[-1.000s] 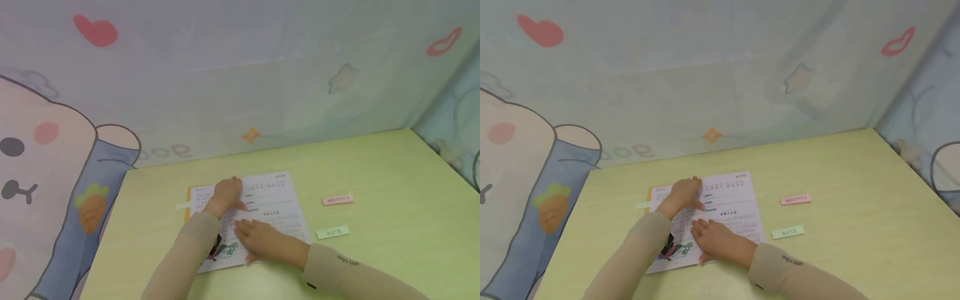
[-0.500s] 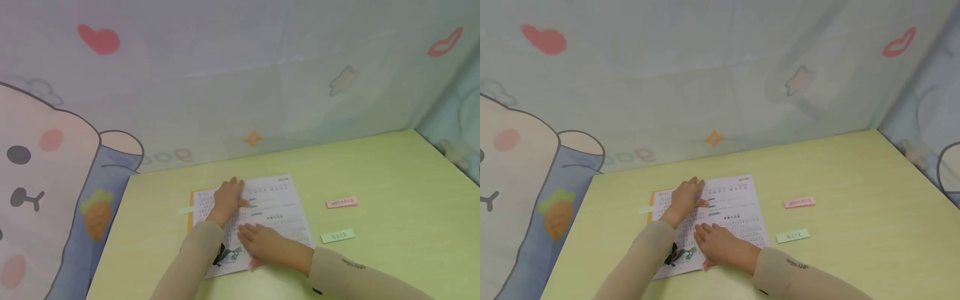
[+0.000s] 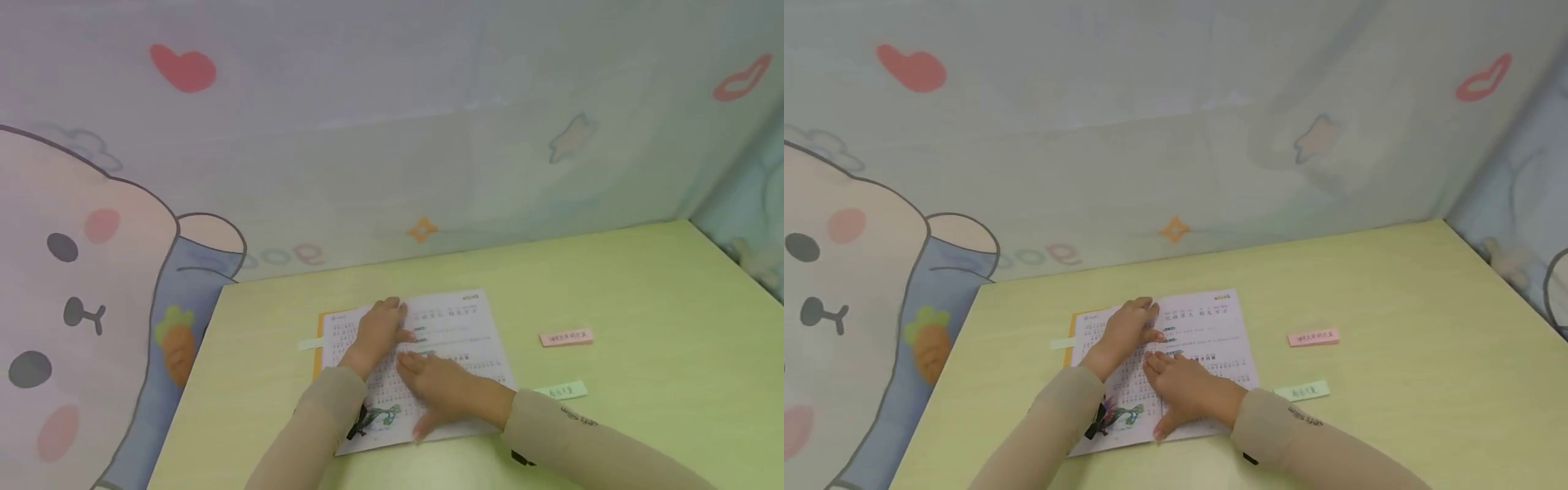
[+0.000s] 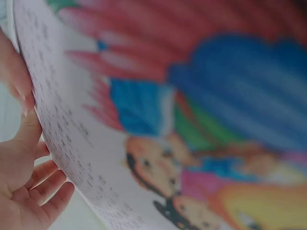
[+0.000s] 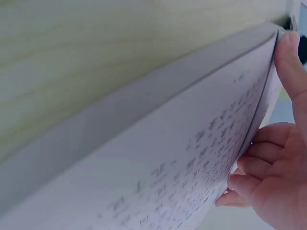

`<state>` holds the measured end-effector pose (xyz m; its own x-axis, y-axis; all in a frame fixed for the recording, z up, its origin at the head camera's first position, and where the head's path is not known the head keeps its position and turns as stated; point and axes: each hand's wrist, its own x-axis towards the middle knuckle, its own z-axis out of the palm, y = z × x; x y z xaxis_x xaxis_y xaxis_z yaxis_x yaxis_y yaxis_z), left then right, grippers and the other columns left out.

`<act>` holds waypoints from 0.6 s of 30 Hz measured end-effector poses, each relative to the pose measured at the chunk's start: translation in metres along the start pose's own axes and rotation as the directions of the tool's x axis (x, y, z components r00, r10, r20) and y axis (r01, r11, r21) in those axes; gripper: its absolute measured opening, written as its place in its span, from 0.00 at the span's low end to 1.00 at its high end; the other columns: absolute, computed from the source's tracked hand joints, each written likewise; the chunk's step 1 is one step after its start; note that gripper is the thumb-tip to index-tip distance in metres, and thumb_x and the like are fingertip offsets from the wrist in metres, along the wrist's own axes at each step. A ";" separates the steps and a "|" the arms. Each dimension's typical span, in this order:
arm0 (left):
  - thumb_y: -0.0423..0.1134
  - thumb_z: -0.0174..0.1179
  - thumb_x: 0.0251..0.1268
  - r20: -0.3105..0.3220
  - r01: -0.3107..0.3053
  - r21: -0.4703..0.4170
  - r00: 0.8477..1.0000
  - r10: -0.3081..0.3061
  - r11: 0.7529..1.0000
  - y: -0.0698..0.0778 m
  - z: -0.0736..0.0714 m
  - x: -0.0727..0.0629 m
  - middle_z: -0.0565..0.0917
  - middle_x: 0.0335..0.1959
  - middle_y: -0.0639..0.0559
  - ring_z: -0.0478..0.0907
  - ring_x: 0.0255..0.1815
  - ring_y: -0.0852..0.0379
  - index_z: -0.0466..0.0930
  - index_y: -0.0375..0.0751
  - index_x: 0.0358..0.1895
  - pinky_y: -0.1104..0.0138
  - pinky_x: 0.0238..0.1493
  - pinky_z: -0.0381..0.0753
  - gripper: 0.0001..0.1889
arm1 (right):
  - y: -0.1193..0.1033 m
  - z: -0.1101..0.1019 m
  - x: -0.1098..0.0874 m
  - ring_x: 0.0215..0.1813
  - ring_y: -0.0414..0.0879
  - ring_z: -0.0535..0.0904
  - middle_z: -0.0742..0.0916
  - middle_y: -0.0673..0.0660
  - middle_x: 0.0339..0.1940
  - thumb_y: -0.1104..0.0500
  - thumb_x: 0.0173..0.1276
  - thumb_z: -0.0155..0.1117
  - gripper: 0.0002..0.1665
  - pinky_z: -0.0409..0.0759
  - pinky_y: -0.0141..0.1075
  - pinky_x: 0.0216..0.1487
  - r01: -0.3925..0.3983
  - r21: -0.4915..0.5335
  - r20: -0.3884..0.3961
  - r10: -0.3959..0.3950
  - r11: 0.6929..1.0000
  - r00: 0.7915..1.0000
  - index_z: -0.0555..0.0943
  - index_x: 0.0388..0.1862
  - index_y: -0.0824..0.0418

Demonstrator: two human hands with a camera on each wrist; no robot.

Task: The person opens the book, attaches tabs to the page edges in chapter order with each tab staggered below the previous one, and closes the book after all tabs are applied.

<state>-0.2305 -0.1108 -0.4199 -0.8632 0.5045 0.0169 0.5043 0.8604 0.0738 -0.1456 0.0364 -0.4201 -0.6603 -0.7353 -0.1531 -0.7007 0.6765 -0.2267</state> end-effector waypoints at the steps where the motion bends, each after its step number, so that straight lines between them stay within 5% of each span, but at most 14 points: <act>1: 0.53 0.62 0.48 0.001 -0.002 0.003 1.000 0.002 1.000 0.000 0.000 0.000 0.71 0.60 0.36 0.72 0.57 0.41 0.72 0.32 0.58 0.57 0.53 0.77 0.35 | 0.000 0.000 0.000 0.72 0.55 0.55 0.59 0.64 0.72 0.28 0.41 0.64 0.66 0.58 0.49 0.68 0.003 -0.003 0.005 -0.002 1.000 1.000 0.58 0.70 0.69; 8: 0.52 0.63 0.49 -0.002 0.016 -0.014 1.000 -0.016 1.000 0.002 -0.002 0.001 0.72 0.58 0.37 0.73 0.55 0.41 0.73 0.32 0.58 0.56 0.49 0.79 0.34 | -0.010 0.000 0.000 0.71 0.56 0.59 0.62 0.65 0.71 0.30 0.47 0.63 0.61 0.61 0.46 0.67 0.036 -0.160 0.017 -0.034 0.986 0.999 0.60 0.69 0.69; 14: 0.49 0.63 0.51 0.027 0.053 -0.074 0.998 -0.051 0.996 0.003 -0.002 -0.002 0.70 0.62 0.35 0.70 0.59 0.40 0.69 0.30 0.61 0.54 0.56 0.74 0.35 | -0.024 0.003 -0.006 0.65 0.51 0.69 0.73 0.60 0.65 0.36 0.56 0.58 0.44 0.71 0.42 0.61 0.158 -0.325 -0.010 -0.170 0.932 0.985 0.70 0.63 0.64; 18: 0.48 0.62 0.52 0.030 0.052 -0.111 0.998 -0.049 0.992 0.003 -0.001 -0.002 0.68 0.63 0.34 0.68 0.61 0.39 0.68 0.29 0.62 0.54 0.60 0.70 0.36 | -0.027 0.006 -0.010 0.62 0.48 0.72 0.76 0.57 0.62 0.36 0.56 0.55 0.41 0.74 0.40 0.57 0.173 -0.389 -0.049 -0.208 0.905 0.977 0.73 0.61 0.61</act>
<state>-0.2272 -0.1088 -0.4190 -0.8857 0.4639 -0.0172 0.4531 0.8720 0.1852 -0.1185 0.0258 -0.4182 -0.5124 -0.8570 -0.0552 -0.8535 0.5012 0.1425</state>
